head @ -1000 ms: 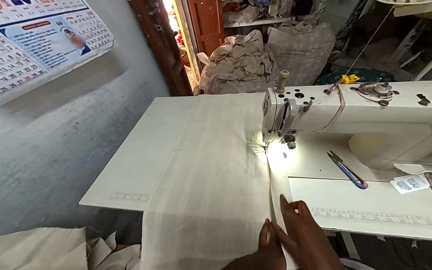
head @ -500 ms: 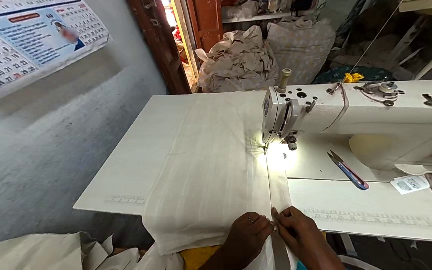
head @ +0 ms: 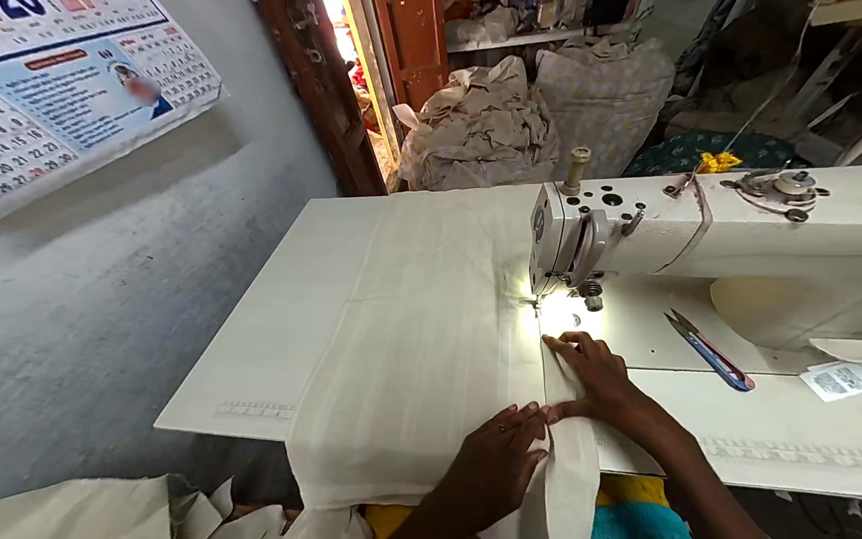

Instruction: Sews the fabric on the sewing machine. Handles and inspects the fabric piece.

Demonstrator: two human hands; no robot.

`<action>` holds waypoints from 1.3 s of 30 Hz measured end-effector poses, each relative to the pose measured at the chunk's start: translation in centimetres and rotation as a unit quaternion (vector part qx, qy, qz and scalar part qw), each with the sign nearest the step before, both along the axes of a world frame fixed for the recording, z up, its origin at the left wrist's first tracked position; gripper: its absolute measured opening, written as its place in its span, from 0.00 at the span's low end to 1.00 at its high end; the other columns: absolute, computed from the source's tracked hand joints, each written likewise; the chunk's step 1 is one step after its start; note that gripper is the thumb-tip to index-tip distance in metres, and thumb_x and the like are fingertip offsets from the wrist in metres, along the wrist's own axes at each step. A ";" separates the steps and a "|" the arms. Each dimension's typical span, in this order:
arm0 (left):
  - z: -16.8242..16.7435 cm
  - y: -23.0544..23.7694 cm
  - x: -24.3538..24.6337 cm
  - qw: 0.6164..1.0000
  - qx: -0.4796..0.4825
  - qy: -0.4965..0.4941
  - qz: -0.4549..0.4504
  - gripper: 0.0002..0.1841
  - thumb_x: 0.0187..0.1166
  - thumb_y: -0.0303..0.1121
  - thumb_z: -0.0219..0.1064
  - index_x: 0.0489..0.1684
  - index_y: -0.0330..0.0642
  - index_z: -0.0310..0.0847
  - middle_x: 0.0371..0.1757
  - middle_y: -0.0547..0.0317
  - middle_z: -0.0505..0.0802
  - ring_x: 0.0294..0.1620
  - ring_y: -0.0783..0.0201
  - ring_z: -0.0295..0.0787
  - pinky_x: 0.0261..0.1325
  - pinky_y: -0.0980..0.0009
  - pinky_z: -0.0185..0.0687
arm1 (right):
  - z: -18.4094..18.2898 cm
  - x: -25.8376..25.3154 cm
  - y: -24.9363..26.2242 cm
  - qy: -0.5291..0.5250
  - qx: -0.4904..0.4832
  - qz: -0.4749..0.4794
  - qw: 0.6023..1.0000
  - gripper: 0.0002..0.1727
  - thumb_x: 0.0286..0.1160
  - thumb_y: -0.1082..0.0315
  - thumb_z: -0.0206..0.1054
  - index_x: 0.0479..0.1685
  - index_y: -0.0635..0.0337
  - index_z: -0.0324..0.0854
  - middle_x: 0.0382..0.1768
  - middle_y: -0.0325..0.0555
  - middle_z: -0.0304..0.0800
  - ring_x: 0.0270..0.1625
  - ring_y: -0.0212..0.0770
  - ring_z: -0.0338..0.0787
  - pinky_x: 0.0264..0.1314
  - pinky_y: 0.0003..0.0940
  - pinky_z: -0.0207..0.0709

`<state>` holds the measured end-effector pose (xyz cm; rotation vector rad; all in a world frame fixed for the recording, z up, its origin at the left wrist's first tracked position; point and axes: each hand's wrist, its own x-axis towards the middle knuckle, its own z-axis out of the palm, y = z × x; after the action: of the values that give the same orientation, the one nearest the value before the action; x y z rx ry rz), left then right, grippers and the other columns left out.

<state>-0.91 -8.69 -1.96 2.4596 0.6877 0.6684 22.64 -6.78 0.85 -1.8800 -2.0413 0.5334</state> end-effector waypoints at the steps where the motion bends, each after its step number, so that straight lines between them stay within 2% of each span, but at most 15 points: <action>1: 0.5 0.7 0.0 1.000 -0.011 0.018 -0.009 0.18 0.91 0.38 0.55 0.67 0.36 0.80 0.76 0.53 0.86 0.84 0.57 0.75 0.90 0.57 0.62 | -0.4 -0.1 -0.3 0.008 0.028 -0.007 1.000 0.58 0.40 0.43 0.92 0.85 0.45 0.72 0.74 0.48 0.76 0.69 0.58 0.77 0.61 0.65 0.71; 4: 1.6 2.8 0.1 0.994 -0.039 0.090 -0.044 0.21 0.93 0.41 0.49 0.76 0.40 0.75 0.82 0.57 0.81 0.91 0.59 0.64 0.94 0.53 0.48 | -1.2 -0.8 -1.6 0.016 0.100 -0.032 0.994 0.38 0.62 0.47 0.82 0.77 0.41 0.80 0.69 0.46 0.81 0.67 0.57 0.81 0.60 0.65 0.73; 6: 2.0 3.8 0.3 0.989 -0.036 0.129 -0.054 0.22 0.94 0.44 0.46 0.75 0.43 0.74 0.86 0.60 0.76 0.94 0.60 0.56 0.95 0.50 0.41 | -1.8 -1.7 -2.3 0.011 0.152 -0.045 0.987 0.24 0.76 0.54 0.73 0.72 0.43 0.84 0.65 0.46 0.84 0.65 0.58 0.83 0.59 0.65 0.76; 8: 1.9 3.6 0.3 0.992 -0.025 0.124 -0.020 0.20 0.94 0.45 0.45 0.71 0.46 0.76 0.85 0.62 0.77 0.93 0.61 0.57 0.94 0.49 0.45 | -2.1 -2.5 -3.5 0.006 0.184 -0.057 0.981 0.19 0.81 0.67 0.65 0.69 0.43 0.85 0.64 0.45 0.84 0.66 0.57 0.83 0.59 0.65 0.77; 10: 1.8 1.4 -0.2 0.995 -0.021 0.064 0.071 0.19 0.93 0.44 0.49 0.60 0.47 0.84 0.67 0.59 0.89 0.76 0.59 0.80 0.79 0.55 0.72 | -2.2 -3.1 -6.3 0.057 0.200 -0.062 0.976 0.20 0.84 0.70 0.57 0.69 0.46 0.85 0.67 0.47 0.85 0.71 0.57 0.82 0.64 0.66 0.74; 12: 2.9 -2.1 -1.1 0.987 -0.086 0.002 0.137 0.21 0.92 0.45 0.51 0.42 0.43 0.90 0.38 0.57 0.92 0.44 0.61 0.90 0.52 0.60 0.85 | -2.8 -3.4 -10.6 0.148 0.235 -0.056 0.959 0.22 0.92 0.53 0.48 0.68 0.50 0.82 0.66 0.47 0.86 0.72 0.51 0.82 0.69 0.58 0.74; 14: 3.9 -5.2 -2.3 0.963 -0.245 -0.036 0.105 0.27 0.91 0.50 0.52 0.31 0.39 0.90 0.24 0.59 0.89 0.23 0.68 0.83 0.31 0.67 0.81 | -4.0 -4.1 -15.1 0.213 0.248 -0.010 0.945 0.28 0.83 0.35 0.55 0.63 0.47 0.74 0.61 0.44 0.82 0.70 0.40 0.80 0.74 0.41 0.72; 15: 3.9 -6.5 -2.7 0.942 -0.324 -0.051 0.073 0.27 0.90 0.52 0.55 0.34 0.37 0.90 0.23 0.60 0.89 0.21 0.71 0.81 0.29 0.70 0.80 | -4.8 -4.7 -16.8 0.222 0.251 0.020 0.942 0.27 0.78 0.34 0.62 0.60 0.45 0.72 0.59 0.41 0.79 0.68 0.37 0.79 0.74 0.35 0.70; 19: 4.4 -9.3 -2.3 0.889 -0.419 -0.174 0.064 0.14 0.80 0.40 0.72 0.44 0.35 0.87 0.31 0.63 0.90 0.29 0.76 0.86 0.36 0.77 0.84 | -3.6 -5.8 -18.5 0.153 0.304 0.085 0.936 0.06 0.82 0.64 0.67 0.48 0.54 0.82 0.49 0.45 0.85 0.58 0.38 0.86 0.67 0.26 0.80; 21: 6.0 -9.5 -2.1 0.855 -0.443 -0.251 0.095 0.08 0.78 0.32 0.72 0.44 0.36 0.87 0.33 0.67 0.91 0.32 0.78 0.88 0.40 0.79 0.86 | -0.3 -5.4 -17.9 0.117 0.339 0.113 0.927 0.06 0.79 0.70 0.68 0.49 0.53 0.87 0.50 0.42 0.89 0.57 0.36 0.87 0.66 0.23 0.79; 25: 6.9 -8.6 -2.5 0.773 -0.536 -0.334 0.063 0.08 0.81 0.36 0.70 0.49 0.44 0.87 0.38 0.71 0.92 0.38 0.77 0.89 0.46 0.77 0.88 | 3.2 -4.8 -15.7 0.055 0.393 0.185 0.899 0.09 0.80 0.71 0.67 0.52 0.54 0.89 0.51 0.43 0.92 0.54 0.36 0.91 0.63 0.25 0.82; 29: 6.9 -8.8 -2.8 0.614 -0.682 -0.397 -0.001 0.06 0.80 0.32 0.71 0.48 0.44 0.90 0.43 0.63 0.95 0.42 0.73 0.93 0.51 0.74 0.90 | 5.2 -4.7 -15.0 0.045 0.378 0.180 0.907 0.10 0.78 0.69 0.71 0.54 0.54 0.88 0.48 0.43 0.92 0.51 0.38 0.91 0.59 0.26 0.84; 33: 7.0 -9.2 -1.9 0.526 -0.743 -0.413 -0.026 0.05 0.82 0.28 0.67 0.47 0.44 0.89 0.44 0.62 0.95 0.42 0.72 0.94 0.54 0.74 0.90 | 5.2 -6.1 -15.6 0.151 0.336 0.121 0.922 0.08 0.77 0.70 0.72 0.51 0.56 0.89 0.47 0.44 0.91 0.54 0.35 0.89 0.61 0.22 0.82; 36: 7.1 -10.2 -0.4 0.521 -0.750 -0.408 0.022 0.07 0.85 0.23 0.59 0.47 0.45 0.83 0.39 0.64 0.93 0.39 0.73 0.92 0.50 0.75 0.90 | 4.1 -8.8 -16.9 0.396 0.259 -0.004 0.881 0.14 0.66 0.69 0.81 0.52 0.50 0.92 0.53 0.29 0.88 0.57 0.23 0.87 0.61 0.16 0.83; 39: 8.3 -12.2 1.2 0.586 -0.727 -0.338 0.121 0.13 0.90 0.26 0.49 0.36 0.44 0.79 0.21 0.74 0.83 0.18 0.84 0.76 0.25 0.86 0.74 | 4.4 -9.7 -18.2 0.597 0.148 -0.126 0.778 0.14 0.67 0.73 0.79 0.49 0.46 0.96 0.53 0.24 0.91 0.52 0.22 0.90 0.52 0.19 0.88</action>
<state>0.32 -20.88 6.31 0.4928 0.7380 0.6211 12.91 -24.95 5.21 -1.0525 -0.9152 0.9282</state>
